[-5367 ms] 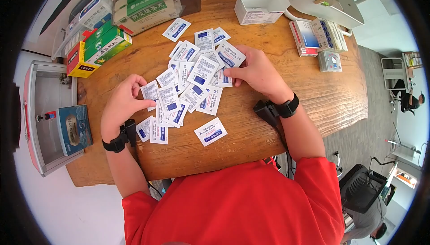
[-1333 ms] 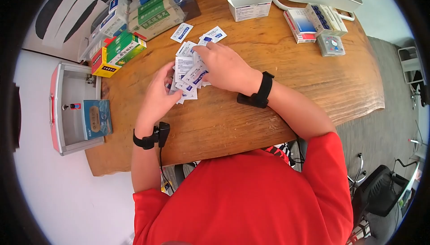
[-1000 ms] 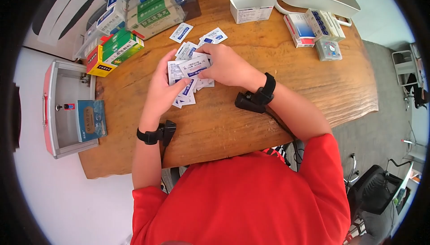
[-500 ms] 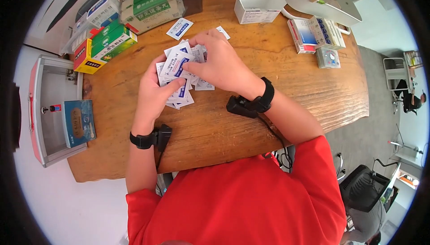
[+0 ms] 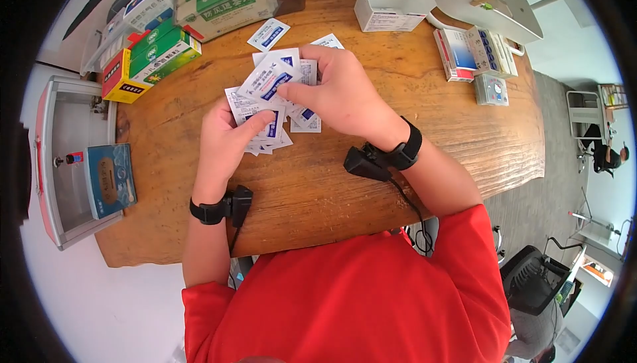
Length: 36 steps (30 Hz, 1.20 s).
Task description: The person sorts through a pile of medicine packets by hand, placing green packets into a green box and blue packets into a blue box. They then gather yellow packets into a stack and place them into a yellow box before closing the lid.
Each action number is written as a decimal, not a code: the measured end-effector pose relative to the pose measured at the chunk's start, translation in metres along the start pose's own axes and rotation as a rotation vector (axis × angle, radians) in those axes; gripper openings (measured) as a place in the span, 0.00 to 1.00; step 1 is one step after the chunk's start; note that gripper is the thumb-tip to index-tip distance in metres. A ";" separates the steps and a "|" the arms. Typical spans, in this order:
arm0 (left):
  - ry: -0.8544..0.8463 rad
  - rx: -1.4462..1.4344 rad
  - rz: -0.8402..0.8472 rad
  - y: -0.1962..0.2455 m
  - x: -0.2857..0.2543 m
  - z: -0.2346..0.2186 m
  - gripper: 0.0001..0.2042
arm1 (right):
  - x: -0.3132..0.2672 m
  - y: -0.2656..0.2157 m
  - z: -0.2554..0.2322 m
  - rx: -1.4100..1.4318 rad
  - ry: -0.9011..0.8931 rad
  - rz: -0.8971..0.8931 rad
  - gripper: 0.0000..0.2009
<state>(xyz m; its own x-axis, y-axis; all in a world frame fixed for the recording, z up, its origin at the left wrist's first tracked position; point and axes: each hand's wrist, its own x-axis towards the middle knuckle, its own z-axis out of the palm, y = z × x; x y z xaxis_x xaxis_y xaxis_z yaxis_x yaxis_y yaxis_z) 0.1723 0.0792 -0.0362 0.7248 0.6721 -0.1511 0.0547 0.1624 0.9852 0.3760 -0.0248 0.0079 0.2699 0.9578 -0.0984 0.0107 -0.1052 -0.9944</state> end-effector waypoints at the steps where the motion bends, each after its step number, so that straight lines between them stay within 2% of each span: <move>1: -0.011 0.030 -0.048 0.000 0.000 -0.002 0.16 | 0.000 -0.001 -0.001 0.044 0.015 0.005 0.16; 3: -0.018 0.053 -0.096 0.004 -0.001 -0.003 0.14 | 0.001 0.000 -0.004 0.088 0.031 0.007 0.16; 5: -0.025 0.076 -0.142 0.004 -0.001 -0.005 0.12 | 0.002 0.004 -0.006 0.074 0.175 -0.082 0.17; 6: 0.013 0.037 -0.142 0.001 0.000 -0.006 0.12 | 0.002 0.002 -0.008 0.072 0.174 -0.085 0.17; 8: 0.056 -0.003 -0.137 -0.003 0.001 -0.007 0.12 | 0.001 -0.003 -0.012 0.359 0.218 -0.146 0.17; 11: 0.144 -0.160 -0.086 -0.005 0.003 -0.006 0.14 | -0.002 -0.005 -0.015 0.466 0.138 -0.120 0.18; 13: 0.162 -0.344 -0.031 -0.006 0.003 -0.003 0.15 | -0.004 0.002 -0.004 0.454 0.112 -0.066 0.17; 14: 0.162 -0.345 -0.030 -0.006 0.003 0.000 0.15 | -0.005 0.007 0.003 0.443 0.088 -0.011 0.16; 15: 0.164 -0.478 -0.045 -0.005 0.002 0.002 0.16 | -0.006 0.016 0.009 0.443 0.088 -0.011 0.16; 16: 0.166 -0.610 -0.060 -0.005 0.001 0.003 0.17 | -0.006 0.024 0.014 0.327 0.079 0.003 0.16; 17: 0.167 -0.609 -0.061 -0.006 0.000 0.004 0.17 | -0.007 0.030 0.019 0.211 0.071 0.017 0.15; 19: 0.136 -0.776 -0.117 -0.009 -0.001 0.005 0.20 | -0.009 0.034 0.023 0.180 0.074 0.018 0.15; 20: 0.138 -0.778 -0.117 -0.007 -0.001 0.005 0.20 | -0.010 0.034 0.025 0.142 0.068 0.035 0.16; 22: -0.010 -0.661 -0.196 0.000 -0.002 0.007 0.21 | -0.010 0.035 0.027 0.104 0.062 0.052 0.17; 23: -0.010 -0.662 -0.196 0.002 -0.004 0.011 0.21 | -0.011 0.035 0.027 0.044 0.071 0.035 0.18; 25: 0.001 -0.306 -0.046 0.004 -0.011 0.021 0.25 | -0.013 0.032 0.029 -0.016 0.081 0.019 0.20; 28: 0.003 -0.391 -0.097 -0.002 -0.012 0.021 0.30 | -0.019 0.017 0.031 -0.092 0.111 0.024 0.25; 30: -0.003 -0.397 -0.107 -0.002 -0.012 0.020 0.29 | -0.021 0.015 0.028 -0.074 -0.024 -0.063 0.31; 34: -0.032 -0.481 -0.131 0.002 -0.012 0.019 0.29 | -0.028 0.016 0.029 -0.038 -0.034 -0.067 0.37; 36: -0.033 -0.523 -0.135 0.003 -0.014 0.021 0.29 | -0.031 0.018 0.026 -0.135 -0.005 -0.046 0.39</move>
<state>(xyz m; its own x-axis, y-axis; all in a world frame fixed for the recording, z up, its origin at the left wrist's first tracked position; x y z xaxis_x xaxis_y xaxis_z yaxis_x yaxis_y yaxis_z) 0.1763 0.0552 -0.0290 0.7565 0.5990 -0.2625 -0.1946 0.5894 0.7840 0.3430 -0.0495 -0.0082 0.2615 0.9637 -0.0534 0.1528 -0.0959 -0.9836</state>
